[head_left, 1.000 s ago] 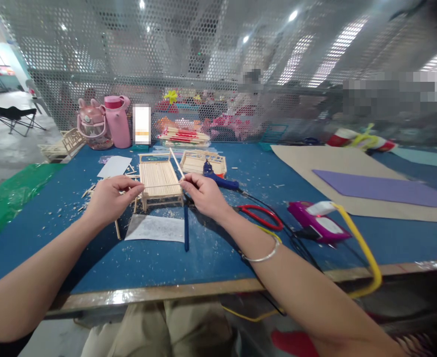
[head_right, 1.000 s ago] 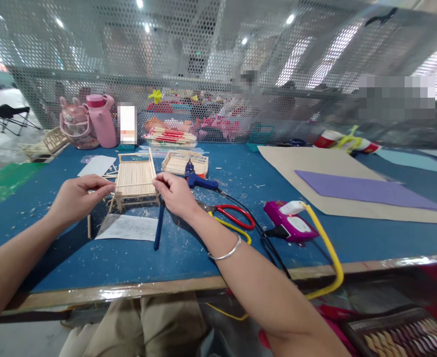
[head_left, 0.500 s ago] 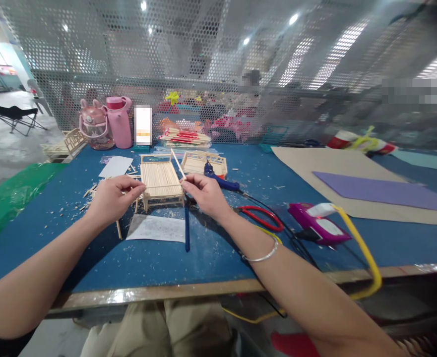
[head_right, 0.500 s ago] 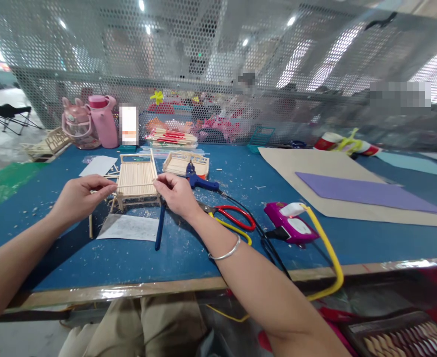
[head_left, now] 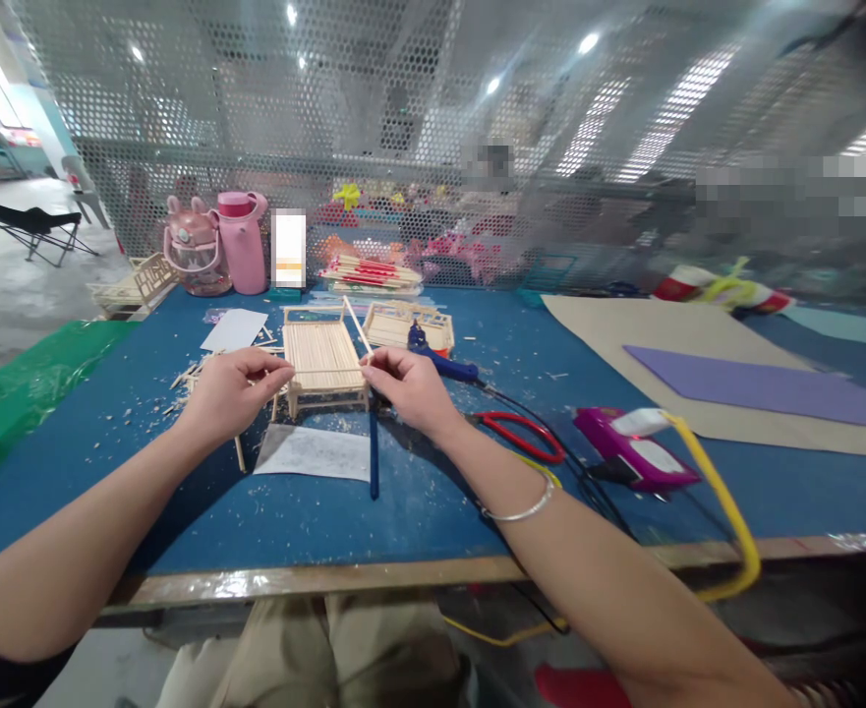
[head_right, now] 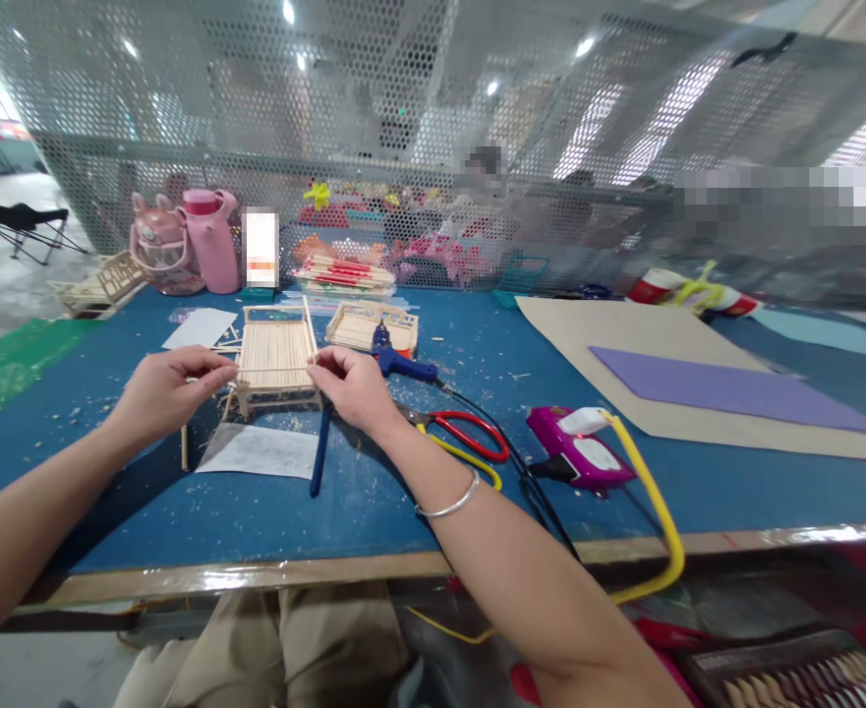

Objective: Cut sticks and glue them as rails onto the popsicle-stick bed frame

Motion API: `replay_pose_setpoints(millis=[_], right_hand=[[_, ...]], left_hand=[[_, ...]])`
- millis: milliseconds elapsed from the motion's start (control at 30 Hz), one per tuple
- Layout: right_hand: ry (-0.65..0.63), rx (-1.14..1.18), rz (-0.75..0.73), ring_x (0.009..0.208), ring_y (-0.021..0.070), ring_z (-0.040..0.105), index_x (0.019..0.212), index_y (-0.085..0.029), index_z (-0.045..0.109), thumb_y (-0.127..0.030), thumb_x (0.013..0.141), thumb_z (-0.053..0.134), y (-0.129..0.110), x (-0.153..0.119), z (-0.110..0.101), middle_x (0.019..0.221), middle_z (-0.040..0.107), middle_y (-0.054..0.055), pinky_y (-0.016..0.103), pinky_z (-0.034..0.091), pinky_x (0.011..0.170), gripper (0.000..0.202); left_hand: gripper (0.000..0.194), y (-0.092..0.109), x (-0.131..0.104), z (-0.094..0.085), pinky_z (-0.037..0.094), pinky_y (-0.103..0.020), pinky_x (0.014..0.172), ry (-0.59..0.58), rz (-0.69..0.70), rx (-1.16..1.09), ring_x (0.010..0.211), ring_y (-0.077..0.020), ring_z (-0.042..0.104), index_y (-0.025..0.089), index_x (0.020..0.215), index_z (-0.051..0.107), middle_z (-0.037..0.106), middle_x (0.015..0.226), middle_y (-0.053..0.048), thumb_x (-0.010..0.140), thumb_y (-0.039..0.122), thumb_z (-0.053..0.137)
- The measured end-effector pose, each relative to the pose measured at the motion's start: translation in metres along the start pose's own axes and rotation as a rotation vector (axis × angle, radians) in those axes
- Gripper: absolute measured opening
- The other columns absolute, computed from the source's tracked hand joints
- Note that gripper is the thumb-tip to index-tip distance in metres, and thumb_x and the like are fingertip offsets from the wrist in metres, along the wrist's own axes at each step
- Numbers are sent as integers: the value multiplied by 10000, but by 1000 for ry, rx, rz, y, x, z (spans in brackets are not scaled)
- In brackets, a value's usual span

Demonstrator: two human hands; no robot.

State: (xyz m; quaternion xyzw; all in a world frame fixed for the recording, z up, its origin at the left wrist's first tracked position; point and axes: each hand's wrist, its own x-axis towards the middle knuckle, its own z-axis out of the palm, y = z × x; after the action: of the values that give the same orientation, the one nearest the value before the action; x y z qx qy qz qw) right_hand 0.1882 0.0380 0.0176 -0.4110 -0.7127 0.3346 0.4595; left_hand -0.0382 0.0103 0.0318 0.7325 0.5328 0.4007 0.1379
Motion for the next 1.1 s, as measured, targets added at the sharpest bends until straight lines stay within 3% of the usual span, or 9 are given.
replay_pose_setpoints(millis=[400, 500, 667, 867, 1100], right_hand=[[-16, -31, 1, 605, 104, 448, 736, -154, 575, -349, 748, 553, 0, 0, 0, 663, 529, -7, 248, 383, 594, 197], [-17, -33, 9, 607, 105, 447, 740, -152, 575, -348, 754, 547, 0, 0, 1, 666, 524, -4, 248, 381, 591, 198], [-17, -34, 11, 609, 106, 446, 735, -154, 575, -354, 755, 547, 0, 0, 1, 664, 524, -4, 246, 381, 591, 203], [-9, -39, 5, 617, 110, 459, 748, -148, 583, -349, 749, 552, 1, 1, 1, 671, 536, 2, 247, 389, 600, 204], [-11, -39, 10, 616, 107, 463, 753, -144, 582, -340, 757, 546, 0, 0, 1, 674, 539, 1, 245, 388, 607, 200]], left_hand=[[243, -1, -1, 0, 452, -299, 627, -14, -31, -28, 673, -176, 600, 189, 751, 699, 707, 764, -52, 752, 388, 559], [308, -2, 1, -2, 453, -308, 660, -36, -98, -63, 721, -193, 612, 178, 796, 704, 712, 790, -59, 770, 428, 526], [367, -2, 3, -3, 461, -300, 683, 25, -211, -133, 762, -193, 624, 173, 893, 693, 720, 821, -54, 805, 445, 463], [312, 2, -1, -1, 445, -281, 585, -48, -170, -58, 639, -174, 597, 174, 782, 689, 700, 703, -42, 759, 432, 515], [255, 1, -2, 1, 460, -271, 614, -15, -93, -11, 655, -162, 608, 170, 779, 689, 705, 728, -42, 761, 383, 550]])
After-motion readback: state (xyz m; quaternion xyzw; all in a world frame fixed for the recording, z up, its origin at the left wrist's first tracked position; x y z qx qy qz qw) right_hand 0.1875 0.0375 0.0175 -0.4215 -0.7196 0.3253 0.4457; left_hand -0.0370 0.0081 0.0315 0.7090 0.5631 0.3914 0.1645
